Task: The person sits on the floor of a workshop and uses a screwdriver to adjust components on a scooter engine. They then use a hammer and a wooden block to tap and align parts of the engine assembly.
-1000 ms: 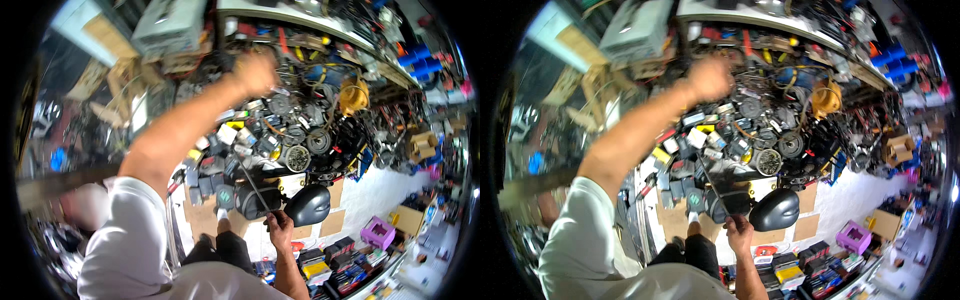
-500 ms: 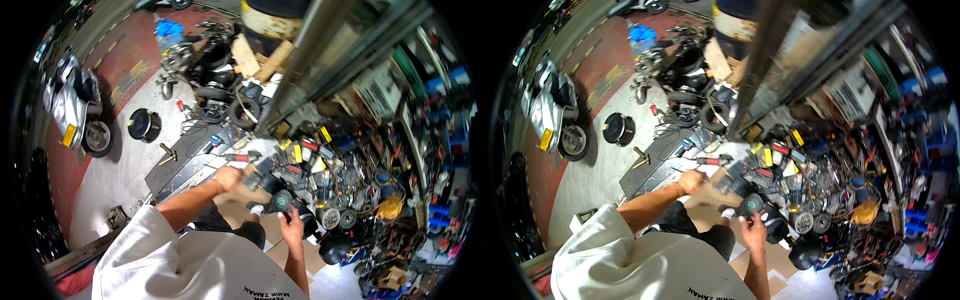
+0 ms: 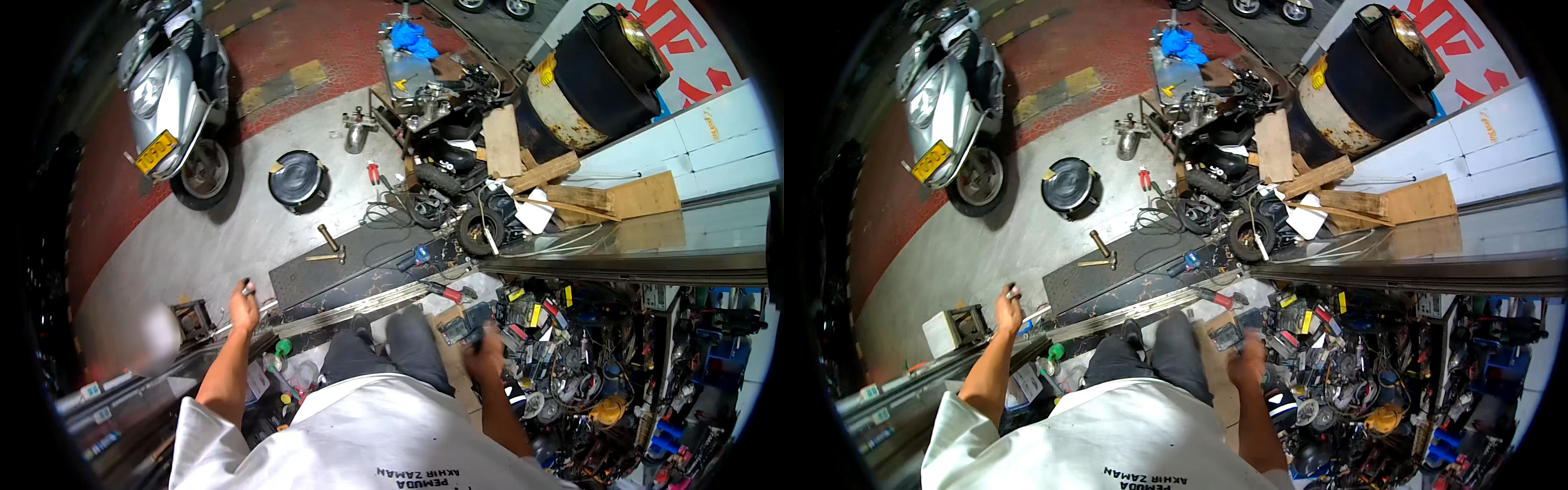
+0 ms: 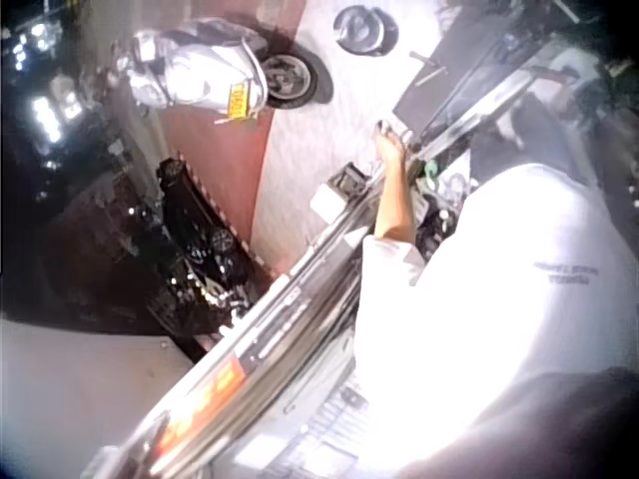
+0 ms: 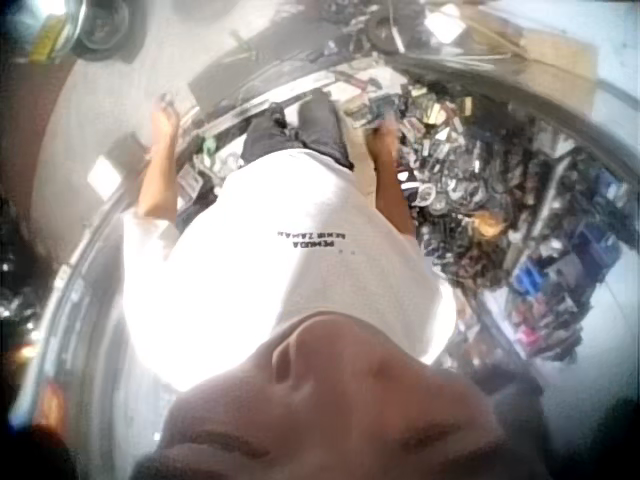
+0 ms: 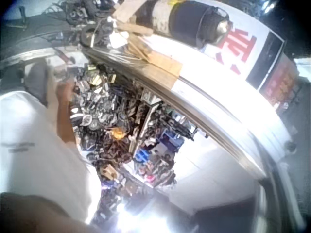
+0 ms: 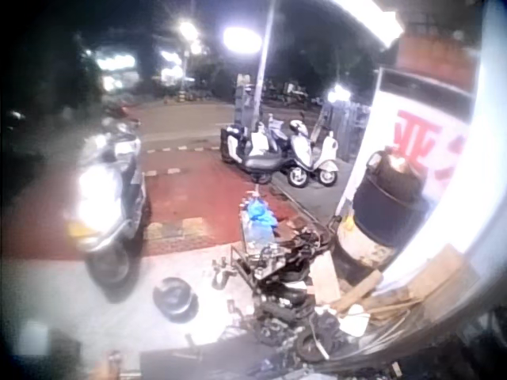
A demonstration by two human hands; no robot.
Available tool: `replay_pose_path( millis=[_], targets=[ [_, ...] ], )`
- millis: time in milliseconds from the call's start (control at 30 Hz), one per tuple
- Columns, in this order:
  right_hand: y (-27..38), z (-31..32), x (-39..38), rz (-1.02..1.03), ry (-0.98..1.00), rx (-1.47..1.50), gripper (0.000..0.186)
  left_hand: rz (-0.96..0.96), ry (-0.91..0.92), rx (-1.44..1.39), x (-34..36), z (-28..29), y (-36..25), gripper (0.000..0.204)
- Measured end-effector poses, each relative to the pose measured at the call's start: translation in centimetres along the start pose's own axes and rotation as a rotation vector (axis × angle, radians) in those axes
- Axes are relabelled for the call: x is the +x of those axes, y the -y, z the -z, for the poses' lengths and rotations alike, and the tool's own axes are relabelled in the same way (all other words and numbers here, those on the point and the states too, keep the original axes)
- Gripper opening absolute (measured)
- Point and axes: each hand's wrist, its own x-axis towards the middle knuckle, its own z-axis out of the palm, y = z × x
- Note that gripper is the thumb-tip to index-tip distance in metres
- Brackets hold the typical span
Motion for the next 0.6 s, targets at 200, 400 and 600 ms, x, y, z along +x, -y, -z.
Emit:
replay_pose_path(
  millis=[200,400,600],
  targets=[
    [2.6,-3.1,3.0,-0.744,0.339,0.088,0.048,0.067,0.049,0.043,4.2,3.1,-1.0,0.036],
    [0.5,-15.0,5.5,-0.981,0.819,0.505,0.054,0.031,0.047,-0.238,19.1,1.1,-11.1,0.05],
    [13.1,-10.2,20.8,-0.463,0.187,0.217,0.05,-0.245,0.108,-0.859,34.8,-1.9,-37.1,0.053]
  ],
)
